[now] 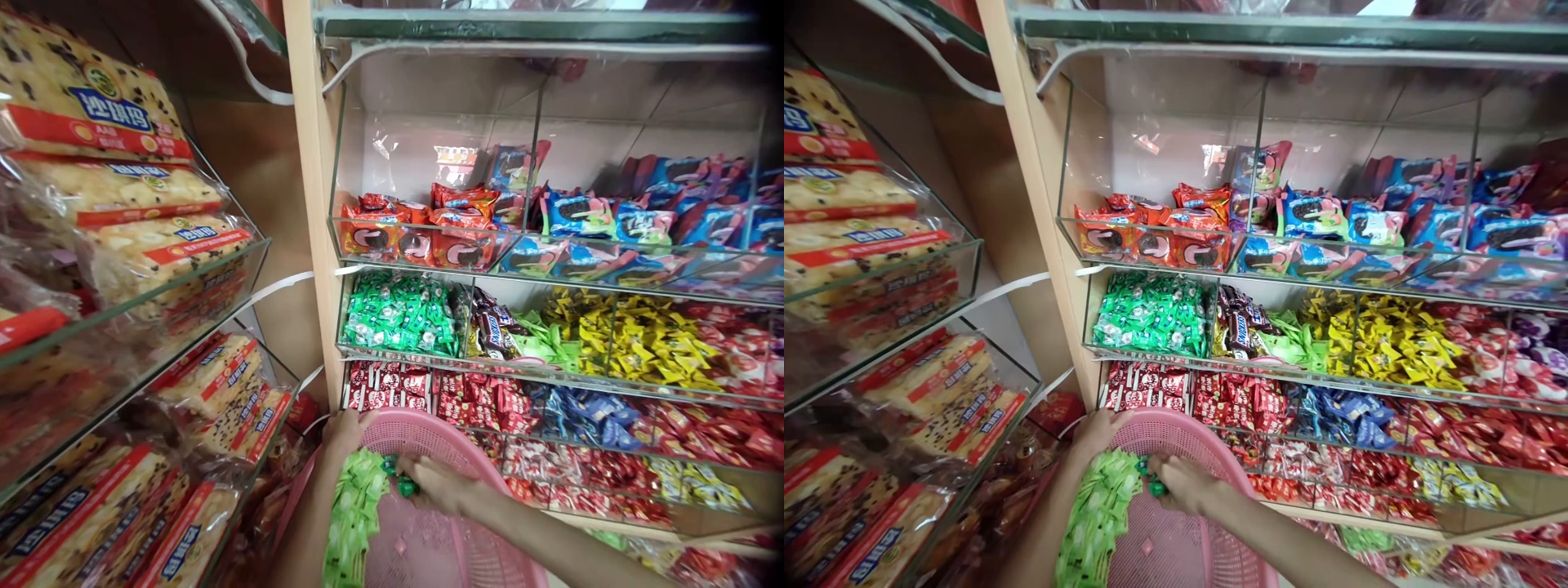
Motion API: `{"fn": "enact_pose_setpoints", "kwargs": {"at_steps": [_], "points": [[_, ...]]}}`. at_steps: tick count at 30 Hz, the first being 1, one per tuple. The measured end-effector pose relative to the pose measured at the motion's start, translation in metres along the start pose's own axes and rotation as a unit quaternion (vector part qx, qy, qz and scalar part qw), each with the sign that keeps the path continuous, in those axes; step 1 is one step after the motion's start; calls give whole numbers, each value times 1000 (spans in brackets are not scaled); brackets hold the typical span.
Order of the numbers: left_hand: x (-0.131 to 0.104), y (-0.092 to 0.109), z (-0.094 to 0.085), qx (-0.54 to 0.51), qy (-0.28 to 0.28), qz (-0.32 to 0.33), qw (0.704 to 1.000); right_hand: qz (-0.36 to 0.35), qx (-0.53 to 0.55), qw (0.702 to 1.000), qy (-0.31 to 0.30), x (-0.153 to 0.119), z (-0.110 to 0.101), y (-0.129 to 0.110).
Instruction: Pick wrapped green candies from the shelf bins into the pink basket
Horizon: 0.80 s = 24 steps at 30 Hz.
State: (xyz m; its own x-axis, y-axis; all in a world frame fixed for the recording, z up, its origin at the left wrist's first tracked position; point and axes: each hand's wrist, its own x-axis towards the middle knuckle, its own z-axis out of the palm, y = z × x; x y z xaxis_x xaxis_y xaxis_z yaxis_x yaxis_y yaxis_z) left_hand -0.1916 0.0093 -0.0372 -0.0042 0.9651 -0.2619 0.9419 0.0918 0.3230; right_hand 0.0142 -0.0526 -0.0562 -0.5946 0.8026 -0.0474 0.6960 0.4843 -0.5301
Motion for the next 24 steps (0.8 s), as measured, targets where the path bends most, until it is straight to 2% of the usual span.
{"fn": "enact_pose_setpoints", "kwargs": {"at_steps": [3, 8, 11, 24], "points": [[-1, 1, -2, 3, -1, -1, 1000, -21, -44, 998, -47, 7, 13, -3], [-1, 2, -3, 4, -4, 3, 1000, 15, -72, 996, -45, 10, 27, 0], [-1, 2, -3, 4, -7, -3, 1000, 31, -77, 996, -43, 8, 29, 2], [0, 0, 1, 4, 7, 5, 1000, 9, -129, 991, -44, 2, 27, -5]]}}
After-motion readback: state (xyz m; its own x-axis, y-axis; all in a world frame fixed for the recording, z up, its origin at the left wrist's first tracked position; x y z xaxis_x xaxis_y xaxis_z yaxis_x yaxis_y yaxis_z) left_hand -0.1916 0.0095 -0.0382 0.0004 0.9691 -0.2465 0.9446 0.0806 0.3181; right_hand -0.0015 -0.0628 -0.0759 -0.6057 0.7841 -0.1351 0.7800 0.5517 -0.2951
